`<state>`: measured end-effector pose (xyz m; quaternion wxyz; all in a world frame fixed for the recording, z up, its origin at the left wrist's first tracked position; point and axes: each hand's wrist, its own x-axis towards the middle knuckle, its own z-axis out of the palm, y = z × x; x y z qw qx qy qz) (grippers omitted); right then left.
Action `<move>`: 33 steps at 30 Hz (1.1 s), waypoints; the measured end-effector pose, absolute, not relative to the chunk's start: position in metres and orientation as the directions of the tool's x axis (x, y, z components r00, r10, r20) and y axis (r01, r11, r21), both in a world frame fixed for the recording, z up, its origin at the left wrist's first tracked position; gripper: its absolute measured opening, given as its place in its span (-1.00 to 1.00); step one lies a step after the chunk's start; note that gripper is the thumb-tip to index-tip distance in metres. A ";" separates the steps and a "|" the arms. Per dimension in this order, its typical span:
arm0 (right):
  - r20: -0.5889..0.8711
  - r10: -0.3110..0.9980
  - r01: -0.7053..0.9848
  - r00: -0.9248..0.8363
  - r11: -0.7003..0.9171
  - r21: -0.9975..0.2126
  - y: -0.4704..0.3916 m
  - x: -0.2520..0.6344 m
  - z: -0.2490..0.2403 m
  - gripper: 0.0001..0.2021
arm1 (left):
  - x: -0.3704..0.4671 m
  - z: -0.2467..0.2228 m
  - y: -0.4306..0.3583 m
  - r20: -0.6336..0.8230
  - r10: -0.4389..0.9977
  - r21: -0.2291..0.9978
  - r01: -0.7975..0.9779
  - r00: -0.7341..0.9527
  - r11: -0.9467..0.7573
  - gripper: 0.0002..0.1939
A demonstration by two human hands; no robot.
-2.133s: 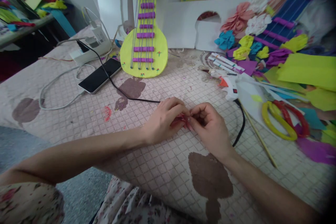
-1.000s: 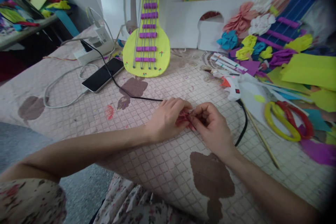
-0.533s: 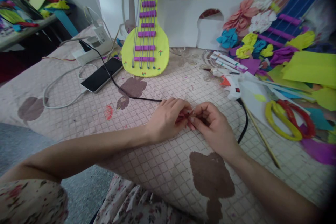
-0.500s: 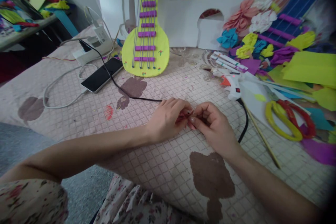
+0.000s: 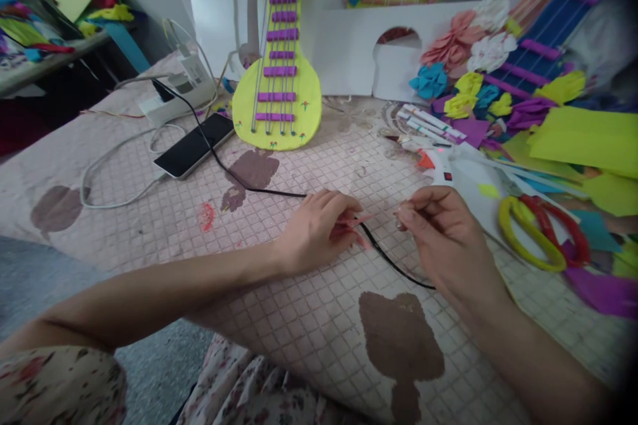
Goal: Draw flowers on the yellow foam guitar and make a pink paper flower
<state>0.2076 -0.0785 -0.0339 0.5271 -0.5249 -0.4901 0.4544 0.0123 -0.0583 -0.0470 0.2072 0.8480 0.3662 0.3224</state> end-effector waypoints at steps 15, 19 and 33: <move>-0.052 0.997 -0.069 -0.062 -0.056 -0.996 -0.084 0.202 -0.034 -0.87 | 0.007 -0.018 -0.050 0.511 0.691 0.570 0.400 0.511 -0.718 -0.83; -0.014 0.997 -0.068 -0.081 -0.020 -0.998 -0.089 0.200 -0.031 -0.86 | 0.019 -0.014 -0.044 0.473 0.663 0.552 0.391 0.580 -0.736 -0.83; -0.028 0.999 -0.312 -0.037 -0.038 -0.949 -0.094 0.201 -0.019 -0.77 | 0.025 -0.005 -0.035 0.527 0.650 0.479 0.440 0.548 -0.759 -0.74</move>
